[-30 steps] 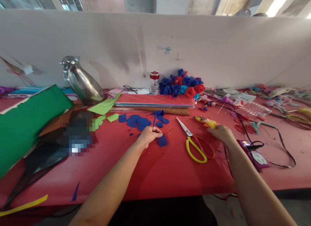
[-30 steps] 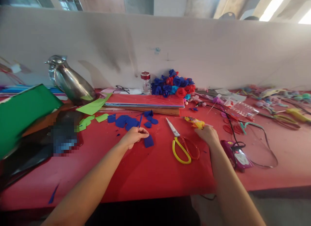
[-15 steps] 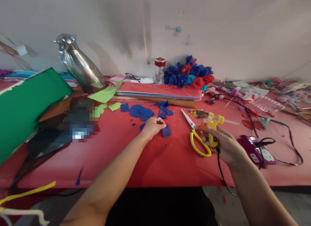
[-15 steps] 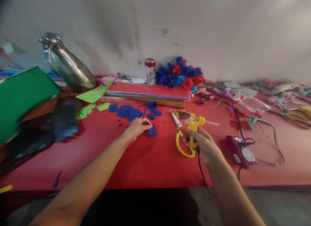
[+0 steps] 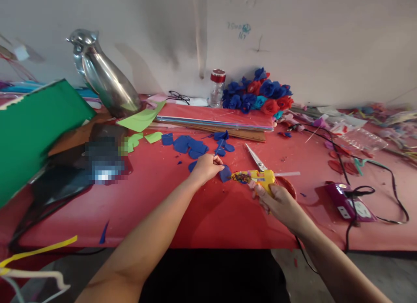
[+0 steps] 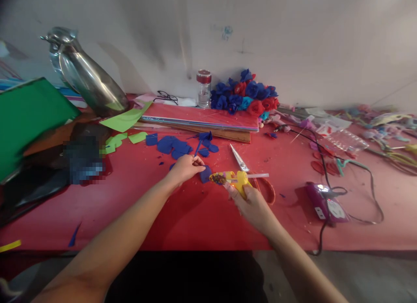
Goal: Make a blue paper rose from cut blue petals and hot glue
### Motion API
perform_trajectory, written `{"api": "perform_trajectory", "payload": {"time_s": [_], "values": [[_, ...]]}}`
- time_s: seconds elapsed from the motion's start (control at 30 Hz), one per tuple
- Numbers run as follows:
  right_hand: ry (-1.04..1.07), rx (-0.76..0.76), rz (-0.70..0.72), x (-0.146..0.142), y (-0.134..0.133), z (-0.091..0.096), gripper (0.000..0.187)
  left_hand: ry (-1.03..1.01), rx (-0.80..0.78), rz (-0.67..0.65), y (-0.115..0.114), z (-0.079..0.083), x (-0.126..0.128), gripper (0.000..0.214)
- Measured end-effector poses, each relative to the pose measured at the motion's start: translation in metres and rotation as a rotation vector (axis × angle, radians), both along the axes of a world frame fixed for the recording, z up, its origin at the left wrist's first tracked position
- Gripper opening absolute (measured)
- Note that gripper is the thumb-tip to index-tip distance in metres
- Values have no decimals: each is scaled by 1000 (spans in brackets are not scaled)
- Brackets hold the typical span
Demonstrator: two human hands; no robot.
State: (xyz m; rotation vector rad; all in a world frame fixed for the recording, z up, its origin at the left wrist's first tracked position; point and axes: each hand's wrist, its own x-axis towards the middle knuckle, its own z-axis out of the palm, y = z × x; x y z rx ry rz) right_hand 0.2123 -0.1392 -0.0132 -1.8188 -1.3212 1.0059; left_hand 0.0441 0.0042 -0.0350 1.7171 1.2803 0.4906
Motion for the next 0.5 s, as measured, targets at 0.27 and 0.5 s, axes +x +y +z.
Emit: {"api": "perform_trajectory", "payload": {"time_s": [0.27,0.5], "values": [[-77,20,12,-2,5,-10,46,6,11,-8,-1,1,-1,6],[-72,-16,-1,-2,5,-12,44,-42,-42,0,0,-2,0,8]]}}
